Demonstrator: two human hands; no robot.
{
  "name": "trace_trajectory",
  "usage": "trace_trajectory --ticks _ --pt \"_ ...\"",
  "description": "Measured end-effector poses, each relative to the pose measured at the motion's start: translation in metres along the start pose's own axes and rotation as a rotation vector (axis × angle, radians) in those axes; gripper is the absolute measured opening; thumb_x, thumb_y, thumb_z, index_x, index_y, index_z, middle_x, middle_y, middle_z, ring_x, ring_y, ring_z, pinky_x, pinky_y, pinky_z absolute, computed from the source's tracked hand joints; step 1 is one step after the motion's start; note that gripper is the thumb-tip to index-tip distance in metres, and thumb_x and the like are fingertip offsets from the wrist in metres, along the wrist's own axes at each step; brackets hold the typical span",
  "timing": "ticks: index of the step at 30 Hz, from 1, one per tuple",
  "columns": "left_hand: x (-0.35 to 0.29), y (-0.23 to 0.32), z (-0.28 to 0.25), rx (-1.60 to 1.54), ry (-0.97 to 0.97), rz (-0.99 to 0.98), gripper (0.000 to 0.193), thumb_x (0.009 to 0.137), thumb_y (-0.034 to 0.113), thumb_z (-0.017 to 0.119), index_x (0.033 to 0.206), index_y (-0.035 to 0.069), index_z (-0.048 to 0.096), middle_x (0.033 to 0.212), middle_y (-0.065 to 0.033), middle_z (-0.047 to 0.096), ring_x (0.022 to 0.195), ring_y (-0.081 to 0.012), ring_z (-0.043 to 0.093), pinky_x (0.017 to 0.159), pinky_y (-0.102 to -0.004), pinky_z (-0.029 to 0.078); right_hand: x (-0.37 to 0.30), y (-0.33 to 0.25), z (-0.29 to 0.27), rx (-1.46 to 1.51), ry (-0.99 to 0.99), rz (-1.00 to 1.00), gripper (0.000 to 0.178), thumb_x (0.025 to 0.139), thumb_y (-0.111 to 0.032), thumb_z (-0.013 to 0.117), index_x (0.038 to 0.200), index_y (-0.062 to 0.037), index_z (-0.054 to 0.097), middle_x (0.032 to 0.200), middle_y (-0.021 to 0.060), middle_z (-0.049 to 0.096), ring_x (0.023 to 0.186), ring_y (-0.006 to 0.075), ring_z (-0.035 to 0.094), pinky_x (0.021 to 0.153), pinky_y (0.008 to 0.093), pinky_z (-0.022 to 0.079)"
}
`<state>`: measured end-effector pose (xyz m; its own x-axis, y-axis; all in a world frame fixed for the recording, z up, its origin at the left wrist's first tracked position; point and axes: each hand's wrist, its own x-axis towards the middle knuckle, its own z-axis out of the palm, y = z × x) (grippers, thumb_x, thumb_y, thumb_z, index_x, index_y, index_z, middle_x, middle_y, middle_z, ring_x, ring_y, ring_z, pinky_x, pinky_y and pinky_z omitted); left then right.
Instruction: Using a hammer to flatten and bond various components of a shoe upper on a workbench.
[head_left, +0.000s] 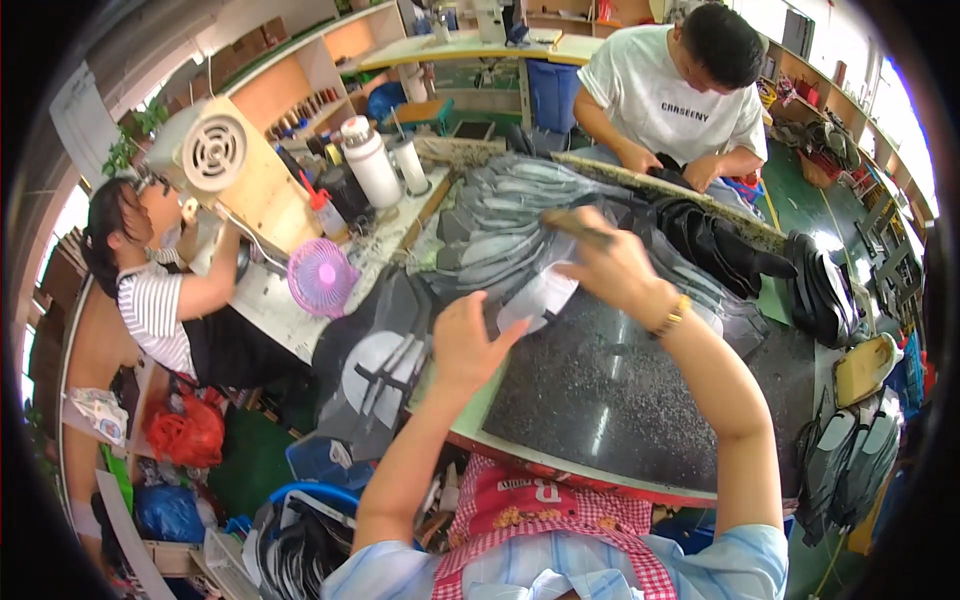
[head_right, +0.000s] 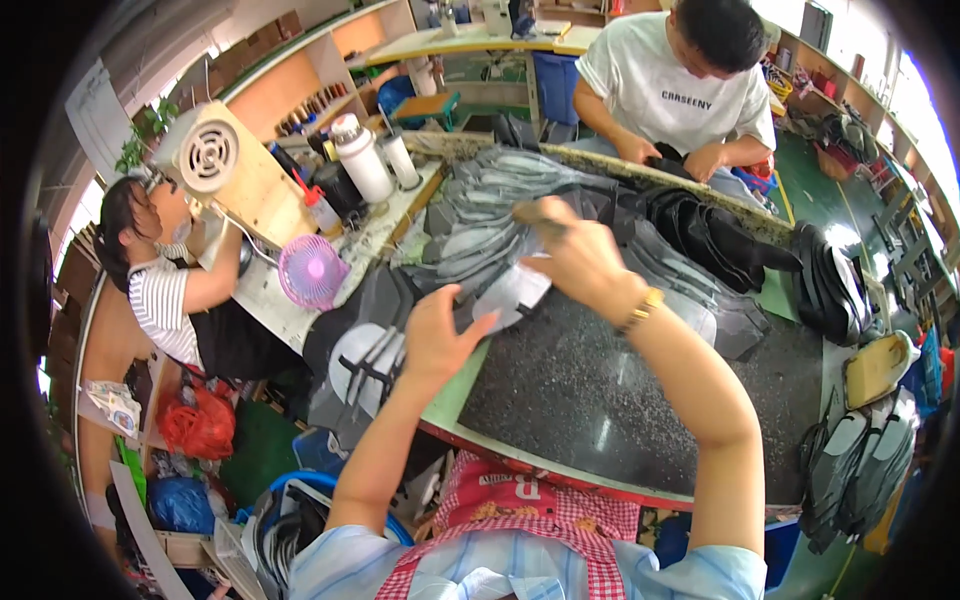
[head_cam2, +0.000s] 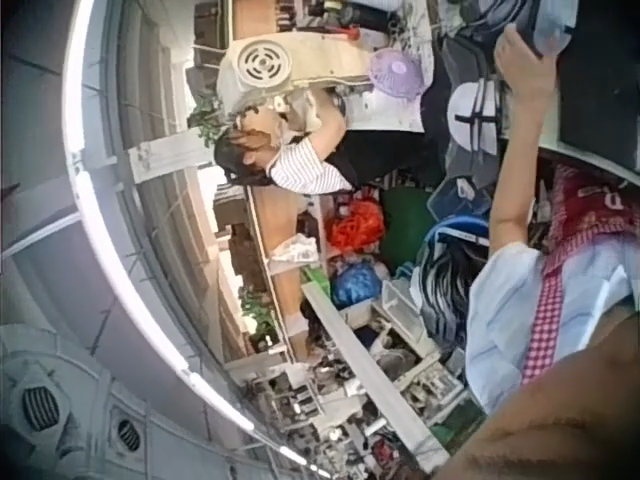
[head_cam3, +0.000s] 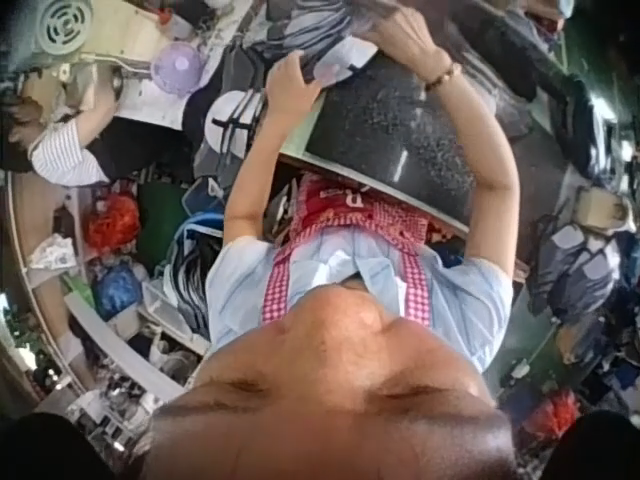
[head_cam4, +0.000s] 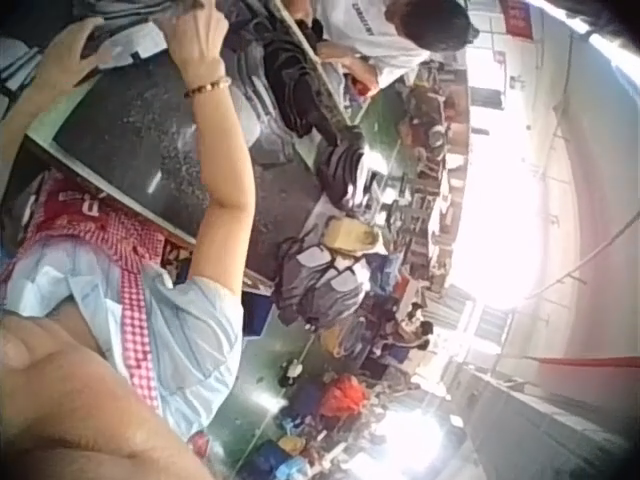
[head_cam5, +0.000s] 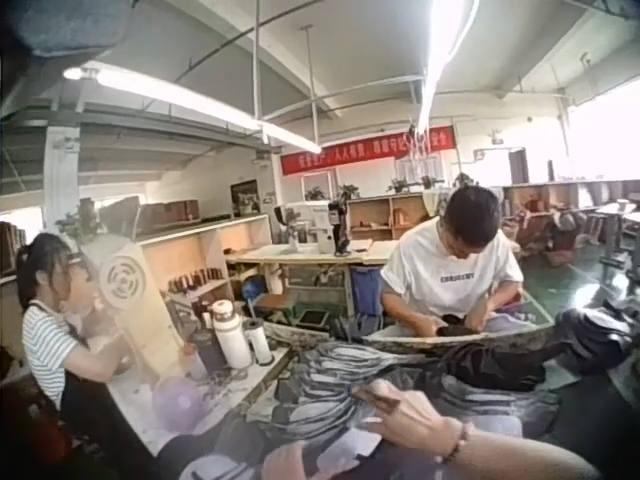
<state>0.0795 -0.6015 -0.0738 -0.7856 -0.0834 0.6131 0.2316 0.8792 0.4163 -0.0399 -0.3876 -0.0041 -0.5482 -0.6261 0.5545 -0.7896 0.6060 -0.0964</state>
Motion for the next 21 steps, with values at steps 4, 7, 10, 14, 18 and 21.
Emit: trace_trajectory --ticks 4,7,10,14,18,21 --pt "0.016 0.014 0.032 -0.175 -0.079 -0.278 0.046 0.079 0.043 0.077 0.092 0.001 0.063 0.079 -0.0156 0.068 0.072 -0.0350 0.067 0.066 -0.0426 0.052 0.058 -0.048 0.023 -0.212 -0.333 0.040 0.070 0.060 -0.042 0.088 0.102 0.0038 0.056 0.095 0.0114 0.060 0.089 0.0251 0.068 0.072 0.0343 0.057" --pt "0.002 0.098 0.008 -0.540 -0.236 -0.185 0.037 0.081 0.038 0.076 0.088 0.003 0.065 0.081 -0.0153 0.070 0.072 -0.0338 0.069 0.067 -0.0424 0.053 0.067 -0.037 0.039 -0.234 -0.378 0.073 0.073 0.060 -0.044 0.087 0.103 0.0047 0.054 0.095 0.0116 0.061 0.086 0.0288 0.068 0.070 0.0361 0.057" --pt "-0.045 0.165 -0.015 -0.959 -0.607 0.131 0.036 0.080 0.041 0.075 0.089 0.006 0.067 0.082 -0.0149 0.070 0.073 -0.0345 0.069 0.067 -0.0447 0.053 0.069 -0.025 0.028 -0.246 -0.388 0.010 0.064 0.067 -0.040 0.084 0.102 0.0047 0.054 0.098 0.0148 0.063 0.084 0.0320 0.069 0.068 0.0379 0.057" --pt "-0.072 0.114 0.017 -0.678 -0.791 0.075 0.039 0.076 0.043 0.077 0.089 0.007 0.069 0.084 -0.0147 0.069 0.073 -0.0337 0.068 0.067 -0.0433 0.053 0.050 -0.036 -0.020 -0.011 -0.390 0.230 0.032 0.091 -0.021 0.063 0.112 0.0022 0.057 0.108 0.0248 0.062 0.079 0.0358 0.068 0.064 0.0440 0.053" --pt "-0.064 0.061 -0.014 -0.506 -0.871 -0.122 0.042 0.071 0.041 0.083 0.090 0.006 0.067 0.080 -0.0121 0.068 0.072 -0.0263 0.068 0.066 -0.0358 0.052 -0.059 -0.050 -0.090 0.445 -0.305 0.073 0.014 0.093 -0.016 0.055 0.105 -0.0122 0.063 0.085 0.0157 0.060 0.066 0.0371 0.063 0.059 0.0441 0.051" --pt "-0.054 0.043 -0.019 -0.466 -0.985 -0.054 0.042 0.074 0.039 0.081 0.093 0.004 0.067 0.085 -0.0123 0.068 0.077 -0.0274 0.067 0.071 -0.0358 0.053 -0.160 -0.061 -0.103 0.479 -0.555 0.258 0.017 0.094 -0.014 0.055 0.109 -0.0149 0.063 0.081 0.0130 0.058 0.062 0.0345 0.063 0.053 0.0411 0.050"
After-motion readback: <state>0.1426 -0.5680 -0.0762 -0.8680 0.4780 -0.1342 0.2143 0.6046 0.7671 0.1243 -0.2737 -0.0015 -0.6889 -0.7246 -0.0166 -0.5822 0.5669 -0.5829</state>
